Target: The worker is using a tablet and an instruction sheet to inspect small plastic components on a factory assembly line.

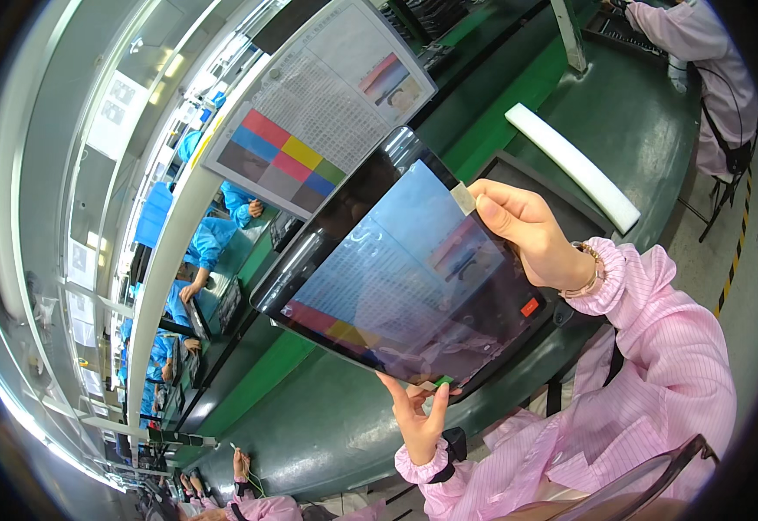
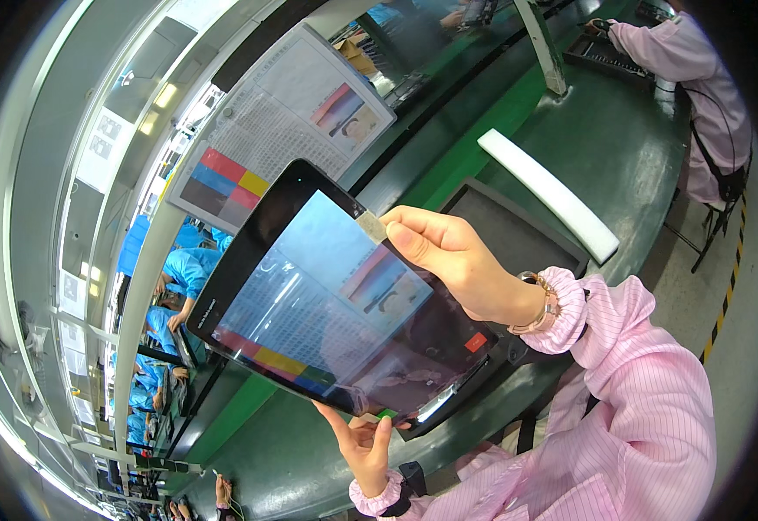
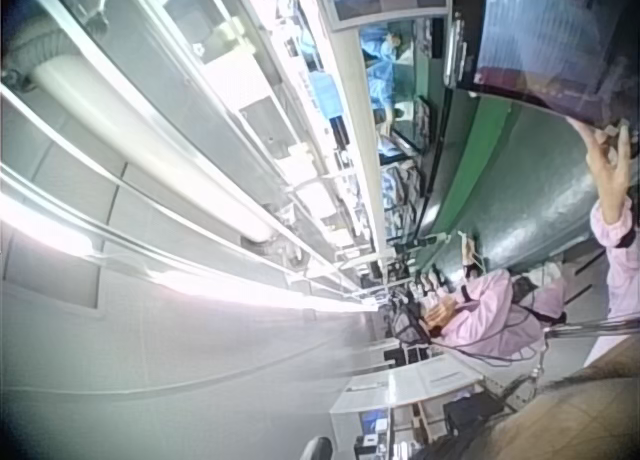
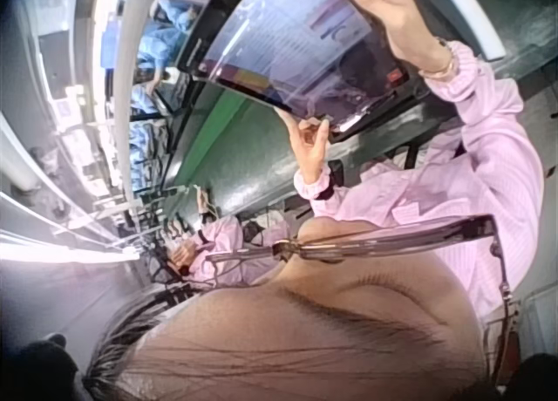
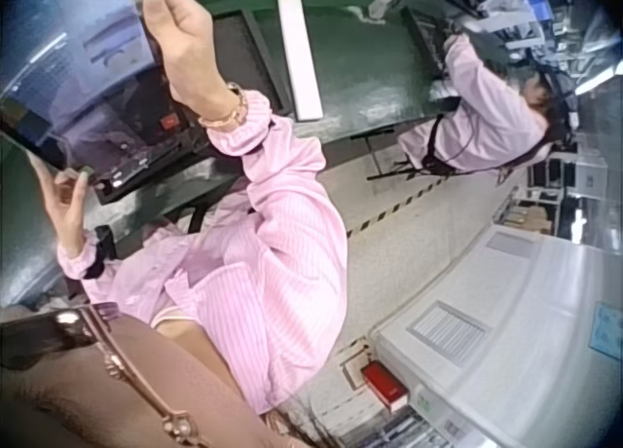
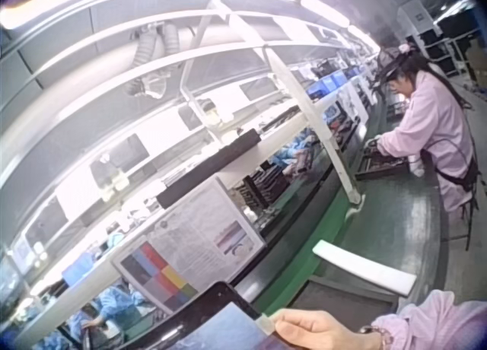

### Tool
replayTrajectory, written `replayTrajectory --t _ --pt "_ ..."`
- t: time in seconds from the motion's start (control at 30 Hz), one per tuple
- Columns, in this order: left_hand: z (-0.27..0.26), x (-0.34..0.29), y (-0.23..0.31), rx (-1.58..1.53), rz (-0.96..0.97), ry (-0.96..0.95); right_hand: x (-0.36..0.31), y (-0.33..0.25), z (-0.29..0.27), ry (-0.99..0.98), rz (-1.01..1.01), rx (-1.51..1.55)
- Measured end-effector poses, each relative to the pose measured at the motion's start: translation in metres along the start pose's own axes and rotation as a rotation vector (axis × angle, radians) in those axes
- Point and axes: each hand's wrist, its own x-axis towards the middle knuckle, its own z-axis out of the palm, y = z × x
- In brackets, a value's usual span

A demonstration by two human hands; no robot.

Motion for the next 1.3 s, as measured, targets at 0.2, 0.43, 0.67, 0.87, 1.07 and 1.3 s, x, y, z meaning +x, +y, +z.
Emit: replayTrajectory --t 0.2,0.43,0.67,0.87,1.07,1.3 --pt "-0.004 -0.002 -0.005 0.069 0.001 -0.019 0.000 0.000 0.000 -0.009 0.010 -0.015" --pt "-0.006 -0.004 -0.010 0.120 -0.003 0.008 -0.001 -0.003 0.004 0.017 0.019 -0.009" --pt "0.003 -0.004 -0.007 0.032 0.083 0.043 -0.003 0.002 -0.002 0.036 0.055 -0.001" --pt "0.032 0.004 -0.021 -0.426 0.014 0.278 -0.018 0.022 -0.010 0.065 0.193 0.013" --pt "0.068 0.007 -0.025 -0.687 -0.019 0.374 -0.021 0.027 -0.036 -0.091 0.288 -0.109" --pt "0.093 0.010 -0.023 -0.655 -0.193 0.266 0.021 -0.011 -0.100 0.035 0.130 0.191"
